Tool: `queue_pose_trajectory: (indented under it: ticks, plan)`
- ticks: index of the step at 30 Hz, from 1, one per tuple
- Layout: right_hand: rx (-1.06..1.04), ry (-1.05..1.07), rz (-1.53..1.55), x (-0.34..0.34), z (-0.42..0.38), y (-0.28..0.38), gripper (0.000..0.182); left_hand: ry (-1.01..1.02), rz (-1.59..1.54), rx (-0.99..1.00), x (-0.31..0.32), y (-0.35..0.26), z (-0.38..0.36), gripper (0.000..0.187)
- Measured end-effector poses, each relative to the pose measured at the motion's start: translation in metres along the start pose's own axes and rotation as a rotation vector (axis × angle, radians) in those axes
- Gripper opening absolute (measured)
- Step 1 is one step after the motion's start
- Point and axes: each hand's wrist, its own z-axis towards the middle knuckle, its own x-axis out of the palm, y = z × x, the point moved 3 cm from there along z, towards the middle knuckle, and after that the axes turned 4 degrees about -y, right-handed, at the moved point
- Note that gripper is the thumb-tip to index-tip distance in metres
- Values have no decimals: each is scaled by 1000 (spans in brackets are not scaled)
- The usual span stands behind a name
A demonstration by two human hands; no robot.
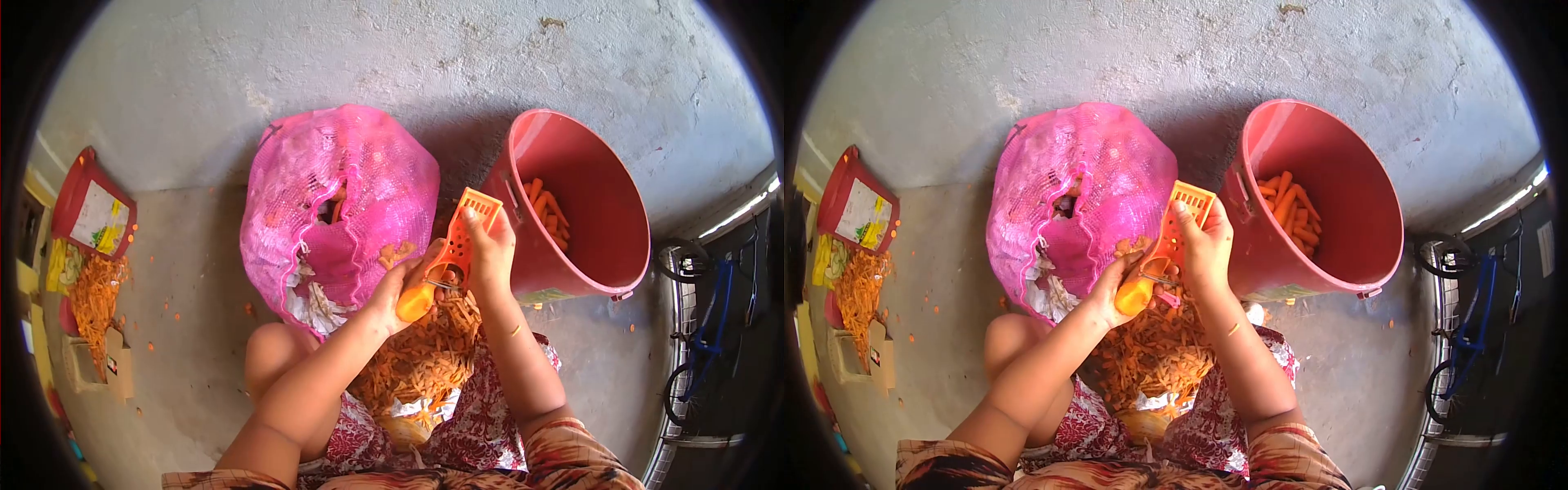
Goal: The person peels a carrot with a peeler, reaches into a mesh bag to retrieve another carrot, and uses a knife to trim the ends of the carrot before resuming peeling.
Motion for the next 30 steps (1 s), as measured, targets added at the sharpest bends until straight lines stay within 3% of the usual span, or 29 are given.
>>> queue_pose_trajectory:
  ticks: [5, 7, 11, 15, 19, 22, 23, 25, 26, 30]
  plan:
    - [-154, 9, -143, 4, -9, -14, 15, -144, 120, -42, -3, 3, 0, 37]
    - [-240, 38, -277, 7, -11, -13, 15, -79, 133, -102, -3, 3, -2, 39]
    - [-162, -30, -232, 7, -12, -7, 15, -61, 115, -173, -7, 6, -2, 41]
    - [-297, 14, -428, 6, -20, -19, 15, -78, 85, -144, -3, 0, -5, 39]
    - [-242, 21, -393, 7, -22, -20, 14, -37, 101, -142, -2, 0, -4, 39]
    - [-296, -14, -490, -4, -6, -24, 13, 33, 133, -113, -7, -4, 1, 39]
    - [-399, -107, -492, -10, 5, -24, 12, 57, 143, -102, -7, -5, 1, 39]
    - [-187, -320, -309, -38, 40, -12, 12, 128, 180, -167, -1, 3, -7, 39]
    - [-266, -423, -292, -58, 57, -9, 14, 164, 199, -193, 3, 5, -13, 39]
    - [-258, -353, -45, -52, 49, -4, 17, 86, 103, -156, 5, -2, -15, 40]
